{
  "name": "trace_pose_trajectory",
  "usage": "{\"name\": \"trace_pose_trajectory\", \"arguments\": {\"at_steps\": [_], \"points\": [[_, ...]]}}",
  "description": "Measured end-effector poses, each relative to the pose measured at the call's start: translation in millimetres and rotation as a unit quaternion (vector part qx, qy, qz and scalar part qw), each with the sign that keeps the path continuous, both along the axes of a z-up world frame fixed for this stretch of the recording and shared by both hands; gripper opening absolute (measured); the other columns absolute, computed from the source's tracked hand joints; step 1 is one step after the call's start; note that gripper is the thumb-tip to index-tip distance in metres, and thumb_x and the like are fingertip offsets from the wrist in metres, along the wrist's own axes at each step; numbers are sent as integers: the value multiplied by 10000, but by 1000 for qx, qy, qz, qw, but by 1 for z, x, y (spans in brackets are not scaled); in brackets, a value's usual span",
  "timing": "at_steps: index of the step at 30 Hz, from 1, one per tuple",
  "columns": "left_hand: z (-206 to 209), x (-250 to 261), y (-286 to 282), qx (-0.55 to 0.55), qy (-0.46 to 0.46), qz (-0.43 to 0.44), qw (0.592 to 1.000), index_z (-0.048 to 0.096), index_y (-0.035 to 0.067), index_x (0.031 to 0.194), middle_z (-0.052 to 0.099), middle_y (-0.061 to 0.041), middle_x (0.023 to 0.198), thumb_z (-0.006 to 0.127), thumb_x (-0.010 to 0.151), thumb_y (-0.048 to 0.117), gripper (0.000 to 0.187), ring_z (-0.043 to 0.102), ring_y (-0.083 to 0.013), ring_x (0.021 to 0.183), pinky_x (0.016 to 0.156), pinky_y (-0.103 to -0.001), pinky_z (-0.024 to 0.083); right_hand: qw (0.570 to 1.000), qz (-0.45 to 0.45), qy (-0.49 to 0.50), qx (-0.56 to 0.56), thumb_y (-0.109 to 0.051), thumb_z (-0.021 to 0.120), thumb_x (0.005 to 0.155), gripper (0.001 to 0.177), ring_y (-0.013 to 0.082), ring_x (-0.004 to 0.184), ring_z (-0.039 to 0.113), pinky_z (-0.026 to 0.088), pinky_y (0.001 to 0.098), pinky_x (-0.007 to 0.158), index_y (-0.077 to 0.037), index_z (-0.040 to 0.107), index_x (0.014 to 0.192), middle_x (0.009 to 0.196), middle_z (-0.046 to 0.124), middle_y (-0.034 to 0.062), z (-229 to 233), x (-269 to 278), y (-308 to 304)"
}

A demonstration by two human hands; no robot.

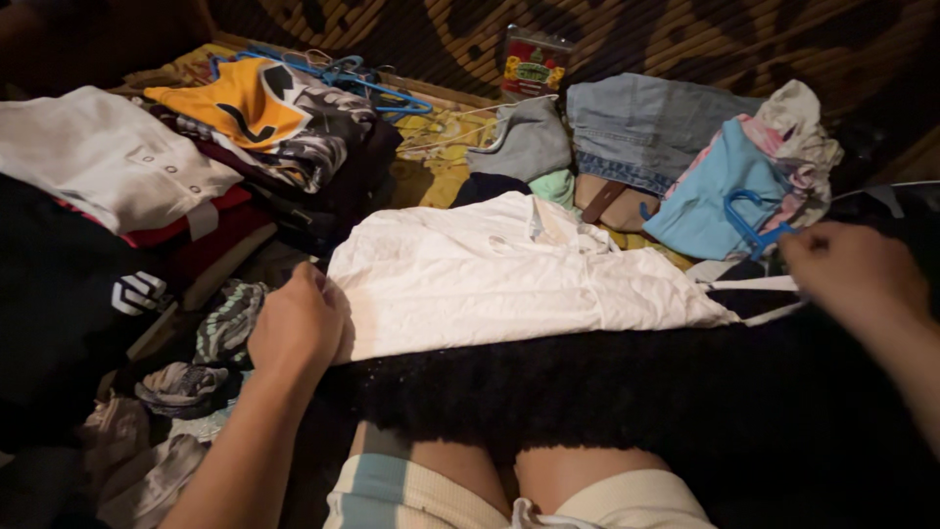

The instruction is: The person picks up clothing items from a bed, including a white tank top, removes them from hangers, and folds them into small rectangular shapes before placing them into a stack.

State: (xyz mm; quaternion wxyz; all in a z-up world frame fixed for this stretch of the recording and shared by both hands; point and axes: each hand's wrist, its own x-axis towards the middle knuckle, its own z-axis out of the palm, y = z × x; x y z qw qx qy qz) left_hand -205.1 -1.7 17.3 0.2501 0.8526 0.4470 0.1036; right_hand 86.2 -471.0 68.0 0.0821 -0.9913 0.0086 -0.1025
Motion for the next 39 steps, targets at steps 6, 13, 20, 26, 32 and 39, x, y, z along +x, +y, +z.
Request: {"name": "trace_pose_trajectory", "arguments": {"at_steps": [6, 13, 20, 26, 32, 39], "points": [[-8, 25, -8, 231, -139, -107, 957, 647, 132, 1252, 637, -177, 1207, 695, 772, 296, 510, 632, -412, 1076, 866, -517, 525, 985, 168, -23, 20, -475, 646, 974, 460, 345, 956, 732, 569, 469, 840, -141, 730, 1279, 1066, 763, 148, -2, 7, 42], [-13, 85, -73, 120, -41, -369, 921, 533, 151, 1416, 420, -151, 1541, 442, 985, 533, 583, 336, -431, 1427, 1132, -646, 213, 842, 535, -53, 35, -369, 605, 990, 474, 370, 1113, 660, 513, 481, 905, -41, 673, 1326, 1218, 710, 202, -47, -52, 170], [-27, 85, -20, 83, 73, -288, 951, 451, 170, 1515, 297, -150, 1626, 280, 991, 541, 664, 200, -400, 1463, 1145, -656, 96, 884, 435, 106, 133, -400, 513, 1000, 441, 246, 1120, 702, 514, 398, 972, -118, 701, 1281, 1230, 744, 105, -43, -51, 170], [-40, 142, 25, 161, 28, -168, 972, 588, 108, 1315, 509, -181, 1429, 612, 867, 320, 495, 400, -380, 1397, 1148, -643, 223, 902, 386, 87, 171, -291, 602, 954, 341, 167, 882, 708, 545, 330, 786, -99, 721, 1209, 1065, 772, 70, -42, 24, 184], [-72, 271, 34, 71, -140, -411, 898, 635, 96, 1281, 697, -200, 1199, 621, 821, 55, 462, 647, -390, 1137, 957, -464, 512, 872, 446, 155, 128, -355, 662, 886, 559, 218, 957, 707, 550, 362, 824, -123, 580, 1388, 1311, 669, 89, -92, 119, 243], [-87, 311, 30, -28, -53, -425, 903, 545, 70, 1308, 662, -229, 1186, 807, 794, 284, 615, 624, -401, 1130, 938, -460, 494, 821, 459, 326, 94, -559, 579, 976, 630, 217, 1225, 576, 448, 369, 1011, -91, 596, 1397, 1369, 635, 98, -131, 170, 278]]}}
